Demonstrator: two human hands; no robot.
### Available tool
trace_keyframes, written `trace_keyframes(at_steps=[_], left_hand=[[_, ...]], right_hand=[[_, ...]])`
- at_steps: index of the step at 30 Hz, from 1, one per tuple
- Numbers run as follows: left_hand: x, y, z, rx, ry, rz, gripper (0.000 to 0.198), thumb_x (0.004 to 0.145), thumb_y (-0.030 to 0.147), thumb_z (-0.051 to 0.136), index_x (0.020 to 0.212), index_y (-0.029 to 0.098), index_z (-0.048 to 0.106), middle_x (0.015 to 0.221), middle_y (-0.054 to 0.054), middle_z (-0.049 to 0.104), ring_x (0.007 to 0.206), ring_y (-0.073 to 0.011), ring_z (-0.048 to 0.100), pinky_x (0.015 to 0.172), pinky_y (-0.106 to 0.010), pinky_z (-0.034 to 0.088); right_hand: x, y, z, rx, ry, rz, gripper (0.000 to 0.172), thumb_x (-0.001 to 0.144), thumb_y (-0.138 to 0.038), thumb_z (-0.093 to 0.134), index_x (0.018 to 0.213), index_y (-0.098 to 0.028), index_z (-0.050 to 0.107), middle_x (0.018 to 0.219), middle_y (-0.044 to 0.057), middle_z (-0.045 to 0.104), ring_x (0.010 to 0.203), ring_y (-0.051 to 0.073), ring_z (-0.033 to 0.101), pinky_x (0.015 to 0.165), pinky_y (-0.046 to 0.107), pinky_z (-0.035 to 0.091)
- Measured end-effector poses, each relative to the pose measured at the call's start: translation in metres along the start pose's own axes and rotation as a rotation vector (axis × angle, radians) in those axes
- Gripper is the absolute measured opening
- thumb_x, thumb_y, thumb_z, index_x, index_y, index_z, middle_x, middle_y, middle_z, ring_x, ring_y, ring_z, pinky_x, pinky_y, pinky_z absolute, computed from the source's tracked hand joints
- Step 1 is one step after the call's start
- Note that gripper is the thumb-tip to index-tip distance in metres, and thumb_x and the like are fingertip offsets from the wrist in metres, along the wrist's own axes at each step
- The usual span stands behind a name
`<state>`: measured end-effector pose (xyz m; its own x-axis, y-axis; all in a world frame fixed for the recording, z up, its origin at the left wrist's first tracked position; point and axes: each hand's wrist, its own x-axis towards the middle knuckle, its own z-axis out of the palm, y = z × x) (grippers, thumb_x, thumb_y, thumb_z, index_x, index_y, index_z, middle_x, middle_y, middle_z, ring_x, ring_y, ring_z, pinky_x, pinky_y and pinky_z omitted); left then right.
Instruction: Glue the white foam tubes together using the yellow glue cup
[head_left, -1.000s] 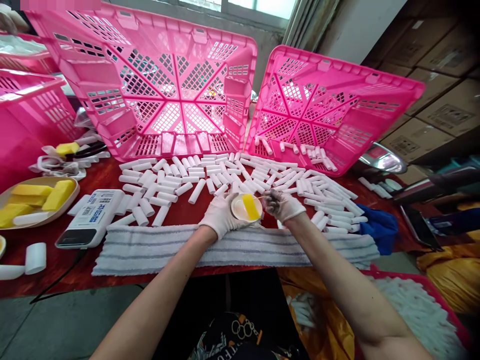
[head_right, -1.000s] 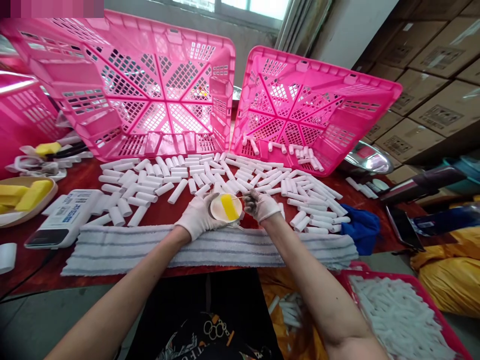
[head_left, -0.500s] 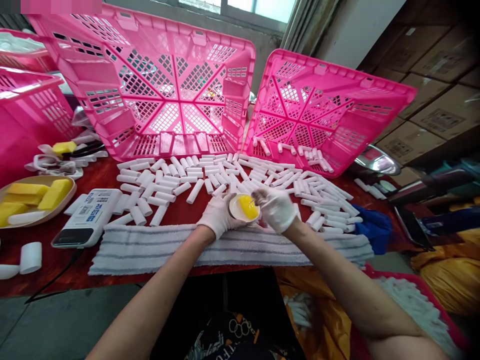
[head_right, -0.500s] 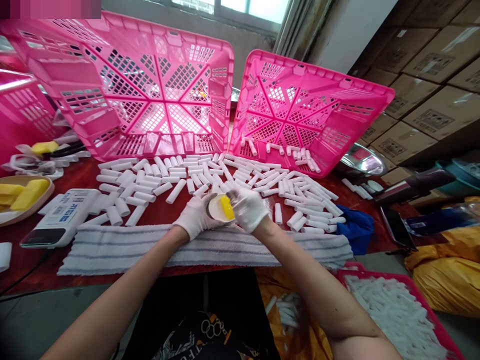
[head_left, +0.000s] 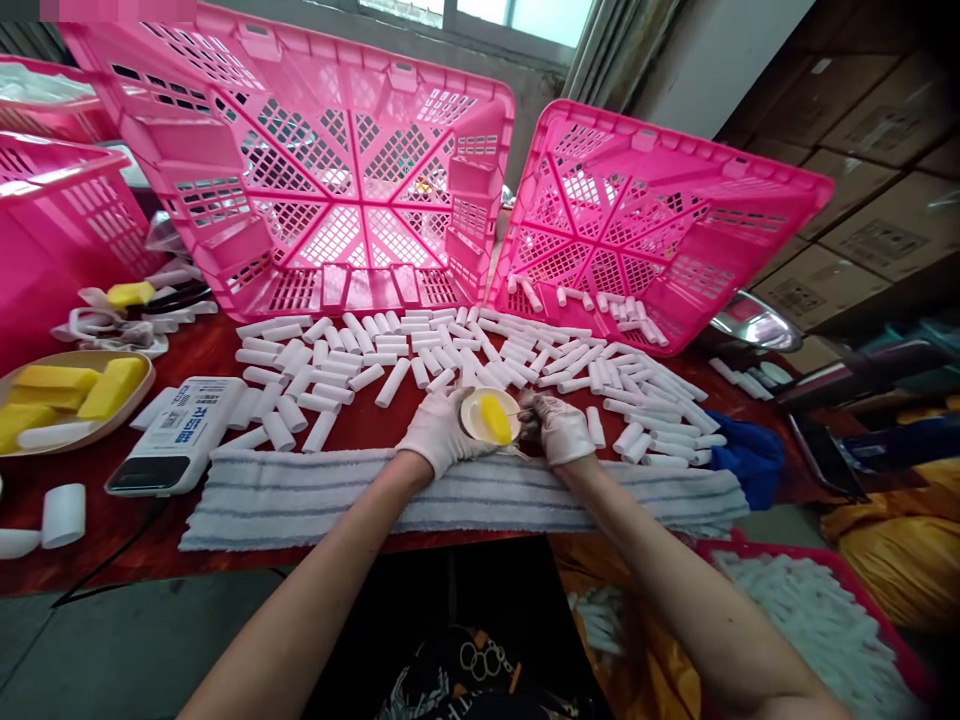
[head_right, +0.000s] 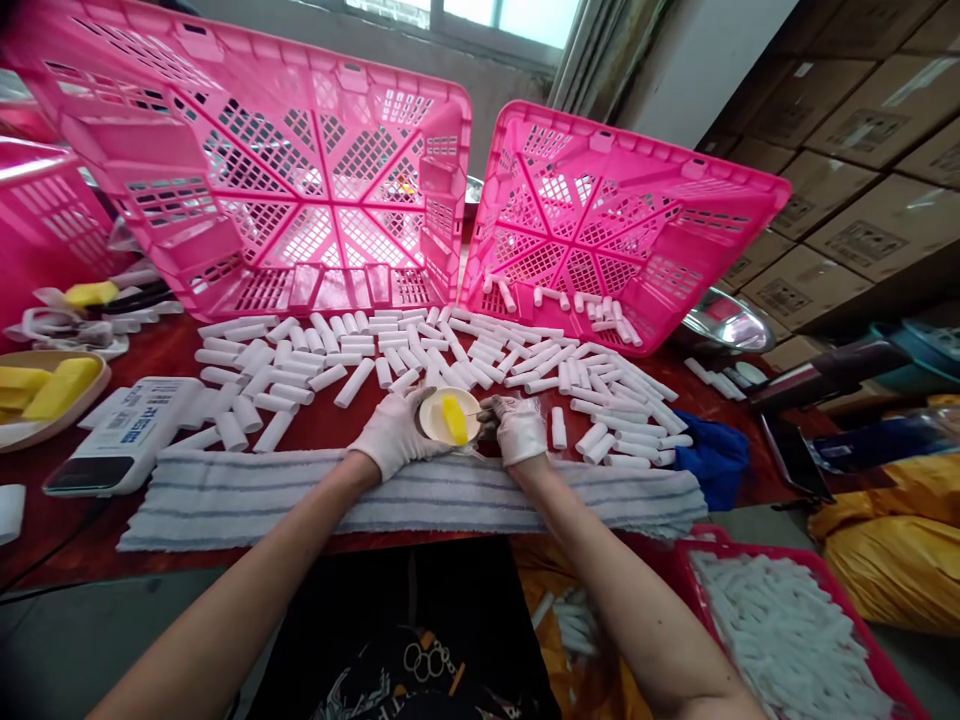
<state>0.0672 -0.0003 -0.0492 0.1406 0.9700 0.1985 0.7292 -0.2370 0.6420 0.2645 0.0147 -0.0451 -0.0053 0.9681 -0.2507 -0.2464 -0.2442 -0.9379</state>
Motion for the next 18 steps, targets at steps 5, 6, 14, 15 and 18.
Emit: trace_keyframes(at_steps=[5,6,14,15,18], left_hand=[[0.0,-0.003,0.003,0.006,0.019,0.025,0.094,0.043,0.066,0.071,0.121,0.017,0.053,0.121,-0.013,0.05,0.109,-0.0302,0.051,0.095,-0.037,0.042],[0.0,-0.003,0.003,0.006,0.023,0.028,0.094,0.043,0.065,0.071,0.121,0.016,0.053,0.122,-0.013,0.048,0.11,-0.0304,0.05,0.095,-0.036,0.041],[-0.001,0.003,-0.003,0.005,0.009,-0.012,0.092,0.043,0.062,0.073,0.121,0.017,0.053,0.117,-0.012,0.051,0.106,-0.0289,0.053,0.094,-0.036,0.042],[-0.001,0.005,-0.004,-0.001,0.011,-0.01,0.092,0.043,0.063,0.072,0.12,0.018,0.053,0.118,-0.012,0.051,0.106,-0.0285,0.053,0.094,-0.036,0.042],[-0.002,0.01,-0.008,-0.016,0.018,-0.005,0.092,0.041,0.065,0.072,0.119,0.018,0.054,0.117,-0.012,0.051,0.105,-0.028,0.053,0.093,-0.035,0.042]], right_hand=[[0.002,0.007,0.0,0.072,0.009,0.014,0.029,0.067,-0.04,0.068,0.078,-0.014,0.059,0.061,0.001,0.062,0.046,0.009,0.054,0.049,0.025,0.05],[0.002,0.006,0.001,0.043,0.019,-0.011,0.031,0.066,-0.041,0.068,0.08,-0.015,0.06,0.062,0.001,0.063,0.046,0.008,0.054,0.049,0.024,0.049],[-0.019,-0.007,-0.019,-0.275,0.042,-0.142,0.039,0.07,-0.05,0.062,0.085,-0.014,0.064,0.065,0.002,0.063,0.047,0.008,0.052,0.046,0.022,0.041],[-0.021,-0.011,-0.022,-0.287,0.071,-0.176,0.039,0.072,-0.051,0.06,0.085,-0.015,0.063,0.066,0.002,0.063,0.047,0.009,0.052,0.047,0.023,0.041],[-0.023,-0.032,-0.024,-0.388,0.091,-0.261,0.039,0.079,-0.053,0.05,0.087,-0.015,0.06,0.069,0.004,0.062,0.05,0.011,0.053,0.05,0.026,0.044]])
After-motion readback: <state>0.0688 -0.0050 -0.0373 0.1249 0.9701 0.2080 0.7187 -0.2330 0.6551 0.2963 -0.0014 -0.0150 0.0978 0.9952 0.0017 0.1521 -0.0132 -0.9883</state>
